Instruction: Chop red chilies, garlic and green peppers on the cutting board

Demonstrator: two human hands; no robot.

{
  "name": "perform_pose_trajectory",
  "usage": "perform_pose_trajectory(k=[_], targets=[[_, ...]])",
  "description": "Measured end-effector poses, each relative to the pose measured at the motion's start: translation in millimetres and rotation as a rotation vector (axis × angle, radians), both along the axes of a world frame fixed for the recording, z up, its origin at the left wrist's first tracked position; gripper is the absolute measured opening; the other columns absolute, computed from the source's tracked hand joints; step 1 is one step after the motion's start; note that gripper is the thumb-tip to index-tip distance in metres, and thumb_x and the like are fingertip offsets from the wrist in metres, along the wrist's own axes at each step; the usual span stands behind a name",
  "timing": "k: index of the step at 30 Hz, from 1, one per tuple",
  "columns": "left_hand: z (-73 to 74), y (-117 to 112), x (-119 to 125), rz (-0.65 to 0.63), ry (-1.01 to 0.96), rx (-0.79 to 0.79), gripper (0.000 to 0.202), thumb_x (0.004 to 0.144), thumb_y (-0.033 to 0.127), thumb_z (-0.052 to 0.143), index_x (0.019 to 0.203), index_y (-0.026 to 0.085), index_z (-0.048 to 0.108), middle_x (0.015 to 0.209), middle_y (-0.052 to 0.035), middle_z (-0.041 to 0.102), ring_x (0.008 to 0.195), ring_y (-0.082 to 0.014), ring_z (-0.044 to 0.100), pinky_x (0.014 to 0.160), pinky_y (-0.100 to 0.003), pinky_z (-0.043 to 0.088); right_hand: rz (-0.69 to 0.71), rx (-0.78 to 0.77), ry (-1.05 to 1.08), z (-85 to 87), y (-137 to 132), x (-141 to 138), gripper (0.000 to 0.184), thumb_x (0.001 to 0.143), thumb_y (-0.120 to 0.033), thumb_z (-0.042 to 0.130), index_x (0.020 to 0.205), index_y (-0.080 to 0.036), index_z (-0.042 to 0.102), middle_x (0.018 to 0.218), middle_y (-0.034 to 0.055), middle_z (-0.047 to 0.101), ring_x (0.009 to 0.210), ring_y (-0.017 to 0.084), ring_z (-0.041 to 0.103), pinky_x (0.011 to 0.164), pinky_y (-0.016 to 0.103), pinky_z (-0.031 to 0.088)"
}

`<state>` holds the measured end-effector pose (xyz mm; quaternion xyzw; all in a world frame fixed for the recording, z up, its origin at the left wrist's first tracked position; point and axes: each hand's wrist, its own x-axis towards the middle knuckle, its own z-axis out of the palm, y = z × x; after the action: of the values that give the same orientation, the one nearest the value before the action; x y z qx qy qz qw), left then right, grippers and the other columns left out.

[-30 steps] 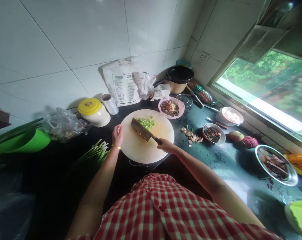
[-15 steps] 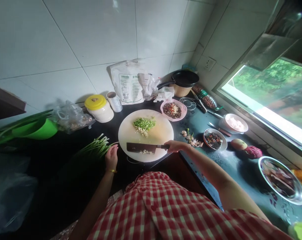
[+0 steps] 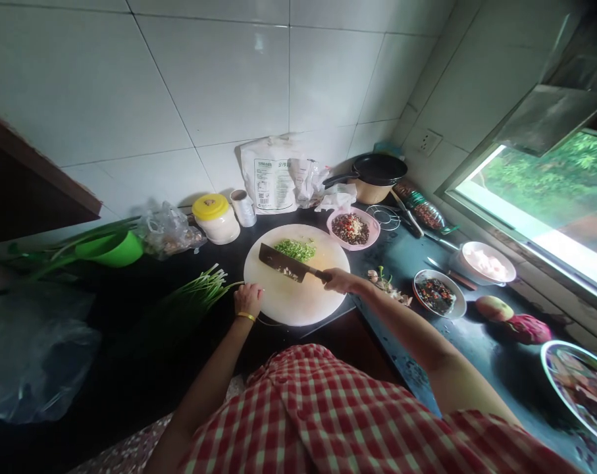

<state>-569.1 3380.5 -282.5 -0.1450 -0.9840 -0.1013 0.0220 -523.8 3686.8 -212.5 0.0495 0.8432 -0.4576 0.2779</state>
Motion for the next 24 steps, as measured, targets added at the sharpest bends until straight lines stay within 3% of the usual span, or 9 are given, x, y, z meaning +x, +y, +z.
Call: perform_pose_trajectory(k=[4,7,9,11,14,17,24], targets=[[-5.4,7,-8,-0.010,0.013,0.058,0.025,0.084,0.030,0.041,0.080,0.019,0.063,0.084,-0.0098,0.061,0.086,-0.0239,0.052,0.071,-0.033,0.035,-0.111,-0.243,-0.072,-8.0,-30,32,0.017,0.060,-0.018,0.057,0.074,-0.019,0.046,0.040,-0.0113,0.036,0.029,0.004,0.031,0.030,0.016,0.025],[-3.4,25,-19,-0.037,-0.013,0.112,0.025,0.083,0.028,0.042,0.080,0.019,0.064,0.082,-0.0093,0.062,0.085,-0.0226,0.054,0.073,-0.033,0.035,-0.270,-0.367,-0.046,-12.5,-43,49,0.018,0.060,-0.022,0.058,0.071,-0.019,0.044,0.041,-0.0113,0.038,0.029,0.004,0.033,0.029,0.016,0.024],[3.6,41,-25,-0.051,-0.028,0.190,0.027,0.085,0.027,0.039,0.087,0.019,0.065,0.085,-0.0090,0.064,0.086,-0.0215,0.055,0.075,-0.032,0.036,-0.400,-0.436,0.002,-14.7,-49,56,0.019,0.060,-0.024,0.058,0.070,-0.019,0.042,0.042,-0.0115,0.038,0.029,0.004,0.033,0.028,0.016,0.025],[13.5,59,-28,-0.092,0.026,0.293,0.034,0.087,0.027,0.034,0.104,0.020,0.062,0.102,-0.0099,0.063,0.095,-0.0211,0.054,0.082,-0.033,0.037,-0.515,-0.474,0.052,-15.8,-55,59,0.020,0.060,-0.025,0.058,0.070,-0.020,0.041,0.041,-0.0119,0.038,0.029,0.005,0.034,0.027,0.017,0.025],[25.3,84,-20,-0.240,0.164,0.341,0.043,0.088,0.034,0.031,0.128,0.024,0.046,0.137,-0.0104,0.039,0.121,-0.0239,0.038,0.096,-0.038,0.029,-0.651,-0.504,0.107,-15.3,-69,55,0.022,0.059,-0.026,0.058,0.070,-0.021,0.039,0.039,-0.0124,0.038,0.028,0.006,0.034,0.027,0.017,0.026],[24.7,103,-11,-0.327,0.155,0.279,0.051,0.086,0.042,0.035,0.135,0.026,0.036,0.147,-0.0093,0.017,0.133,-0.0285,0.018,0.104,-0.047,0.017,-0.750,-0.540,0.136,-13.9,-87,48,0.023,0.059,-0.027,0.057,0.072,-0.021,0.039,0.038,-0.0126,0.039,0.027,0.007,0.036,0.027,0.017,0.026],[13.4,103,-34,-0.257,0.023,0.239,0.053,0.088,0.041,0.028,0.138,0.025,0.028,0.149,-0.0112,0.009,0.135,-0.0322,0.007,0.103,-0.056,0.014,-0.840,-0.602,0.142,-11.4,-95,46,0.024,0.058,-0.026,0.057,0.071,-0.022,0.037,0.038,-0.0131,0.038,0.027,0.006,0.035,0.027,0.017,0.026]])
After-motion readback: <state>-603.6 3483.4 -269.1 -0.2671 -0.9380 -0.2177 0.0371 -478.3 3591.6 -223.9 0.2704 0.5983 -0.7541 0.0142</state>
